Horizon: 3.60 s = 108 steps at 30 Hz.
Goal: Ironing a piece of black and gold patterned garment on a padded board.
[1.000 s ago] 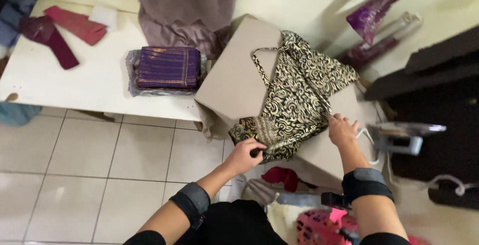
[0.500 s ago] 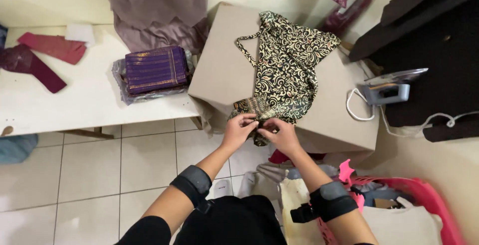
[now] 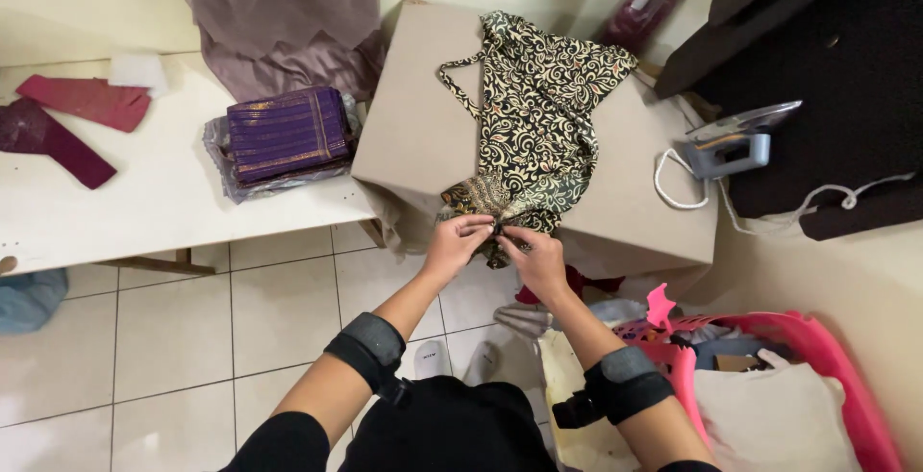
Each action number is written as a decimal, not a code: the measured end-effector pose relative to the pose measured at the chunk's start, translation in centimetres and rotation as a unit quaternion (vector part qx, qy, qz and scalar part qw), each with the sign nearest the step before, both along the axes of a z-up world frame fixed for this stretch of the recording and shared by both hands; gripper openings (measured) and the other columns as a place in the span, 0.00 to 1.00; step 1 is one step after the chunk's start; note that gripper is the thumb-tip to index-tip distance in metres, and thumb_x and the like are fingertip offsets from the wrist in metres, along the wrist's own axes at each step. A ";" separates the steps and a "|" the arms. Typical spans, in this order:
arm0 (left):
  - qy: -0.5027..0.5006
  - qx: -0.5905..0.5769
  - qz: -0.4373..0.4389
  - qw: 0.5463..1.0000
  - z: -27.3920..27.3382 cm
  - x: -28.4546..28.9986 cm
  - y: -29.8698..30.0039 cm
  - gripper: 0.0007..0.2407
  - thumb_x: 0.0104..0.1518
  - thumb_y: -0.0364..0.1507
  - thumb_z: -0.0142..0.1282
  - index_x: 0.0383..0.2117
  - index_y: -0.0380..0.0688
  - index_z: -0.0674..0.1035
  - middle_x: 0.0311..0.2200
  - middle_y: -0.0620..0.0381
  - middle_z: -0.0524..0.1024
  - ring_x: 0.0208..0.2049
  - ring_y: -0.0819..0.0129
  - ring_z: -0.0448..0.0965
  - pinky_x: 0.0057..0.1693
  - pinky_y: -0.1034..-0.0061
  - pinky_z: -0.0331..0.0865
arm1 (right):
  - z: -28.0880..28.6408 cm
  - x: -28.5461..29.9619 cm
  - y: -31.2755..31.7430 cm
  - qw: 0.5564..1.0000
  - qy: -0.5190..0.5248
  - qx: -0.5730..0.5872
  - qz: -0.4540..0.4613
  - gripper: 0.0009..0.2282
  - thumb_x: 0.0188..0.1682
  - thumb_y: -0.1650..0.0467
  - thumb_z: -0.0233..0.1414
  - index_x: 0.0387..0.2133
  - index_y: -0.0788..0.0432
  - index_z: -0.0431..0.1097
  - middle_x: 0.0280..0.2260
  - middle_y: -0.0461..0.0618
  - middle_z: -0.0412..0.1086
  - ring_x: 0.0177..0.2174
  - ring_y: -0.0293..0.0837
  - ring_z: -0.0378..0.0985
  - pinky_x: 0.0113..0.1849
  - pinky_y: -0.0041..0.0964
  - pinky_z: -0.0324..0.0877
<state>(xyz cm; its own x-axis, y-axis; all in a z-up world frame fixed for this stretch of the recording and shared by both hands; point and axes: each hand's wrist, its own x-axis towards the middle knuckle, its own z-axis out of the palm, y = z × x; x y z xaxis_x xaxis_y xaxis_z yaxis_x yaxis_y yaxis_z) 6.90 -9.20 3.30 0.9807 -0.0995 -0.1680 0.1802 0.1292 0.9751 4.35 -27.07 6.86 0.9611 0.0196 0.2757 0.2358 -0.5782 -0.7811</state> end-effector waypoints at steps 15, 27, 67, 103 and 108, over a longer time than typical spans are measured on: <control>-0.027 0.094 0.023 0.995 1.6 -0.2 -0.9 0.12 0.51 0.29 0.66 0.43 0.54 0.85 0.36 0.53 0.85 0.39 0.69 0.85 0.45 0.76 0.79 | 0.2 -0.3 0.1 0.998 0.003 0.055 -0.030 0.06 0.46 0.71 0.64 0.37 0.54 0.82 0.32 0.50 0.81 0.35 0.47 0.84 0.38 0.42 0.78; -0.045 0.069 -0.004 0.997 3.6 -0.9 -1.2 0.14 0.56 0.27 0.58 0.50 0.51 0.83 0.38 0.51 0.84 0.45 0.64 0.82 0.51 0.67 0.76 | -0.1 -0.1 0.1 0.995 -0.090 0.035 -0.027 0.06 0.44 0.72 0.65 0.34 0.54 0.83 0.30 0.50 0.81 0.34 0.50 0.84 0.37 0.40 0.77; -0.167 0.237 0.013 0.957 4.5 -5.6 2.1 0.37 0.54 0.36 0.65 0.65 0.37 0.54 0.63 0.32 0.50 0.66 0.30 0.50 0.67 0.32 0.51 | 10.0 5.8 1.5 0.963 0.012 0.256 -0.087 0.02 0.54 0.76 0.55 0.38 0.64 0.75 0.35 0.59 0.77 0.30 0.46 0.82 0.39 0.36 0.79; 0.050 0.205 -0.011 0.977 -12.6 -3.0 -3.8 0.16 0.53 0.37 0.63 0.45 0.51 0.76 0.45 0.52 0.79 0.49 0.56 0.80 0.55 0.62 0.75 | 4.8 5.6 -10.4 0.817 0.026 0.495 -0.293 0.04 0.51 0.71 0.54 0.33 0.49 0.66 0.31 0.43 0.63 0.32 0.46 0.81 0.38 0.48 0.82; -0.013 0.341 0.026 0.940 -4.6 -2.1 -2.7 0.19 0.55 0.36 0.63 0.54 0.52 0.78 0.48 0.50 0.77 0.54 0.46 0.75 0.59 0.57 0.72 | 5.5 5.0 -10.2 0.817 0.053 0.499 -0.285 0.04 0.51 0.71 0.53 0.33 0.49 0.63 0.29 0.41 0.61 0.31 0.43 0.80 0.33 0.41 0.84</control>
